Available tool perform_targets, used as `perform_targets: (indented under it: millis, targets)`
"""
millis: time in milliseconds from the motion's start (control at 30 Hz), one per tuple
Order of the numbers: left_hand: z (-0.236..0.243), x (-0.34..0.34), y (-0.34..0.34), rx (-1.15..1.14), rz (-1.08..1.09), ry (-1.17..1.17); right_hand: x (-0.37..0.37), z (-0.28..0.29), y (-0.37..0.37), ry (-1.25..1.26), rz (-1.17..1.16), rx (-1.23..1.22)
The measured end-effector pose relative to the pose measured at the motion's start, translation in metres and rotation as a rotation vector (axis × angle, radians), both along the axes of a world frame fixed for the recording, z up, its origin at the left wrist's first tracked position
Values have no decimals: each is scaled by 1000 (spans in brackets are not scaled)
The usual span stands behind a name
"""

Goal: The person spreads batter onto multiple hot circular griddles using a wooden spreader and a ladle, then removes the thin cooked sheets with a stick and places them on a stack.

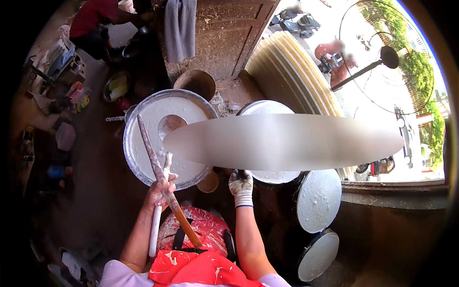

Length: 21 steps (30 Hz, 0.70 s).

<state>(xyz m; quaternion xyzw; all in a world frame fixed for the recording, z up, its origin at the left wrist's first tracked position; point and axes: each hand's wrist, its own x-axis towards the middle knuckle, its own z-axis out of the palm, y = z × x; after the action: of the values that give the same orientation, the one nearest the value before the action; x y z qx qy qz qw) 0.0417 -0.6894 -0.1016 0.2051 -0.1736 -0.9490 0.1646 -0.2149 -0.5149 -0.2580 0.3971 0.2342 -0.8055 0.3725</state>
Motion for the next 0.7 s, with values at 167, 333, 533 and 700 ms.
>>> perform_targets:
  millis: [167, 333, 533, 700]
  targets:
    - [13, -8, 27, -31, 20, 28, -3, -1, 28, -16, 105, 67]
    - [41, -24, 66, 162, 238, 214, -23, -9, 76, -75, 41, 70]
    - [52, -33, 112, 125, 323, 101, -21, -22, 68, -163, 90, -74]
    - [67, -51, 141, 36, 220, 72, -23, -41, 70, -131, -21, -221]
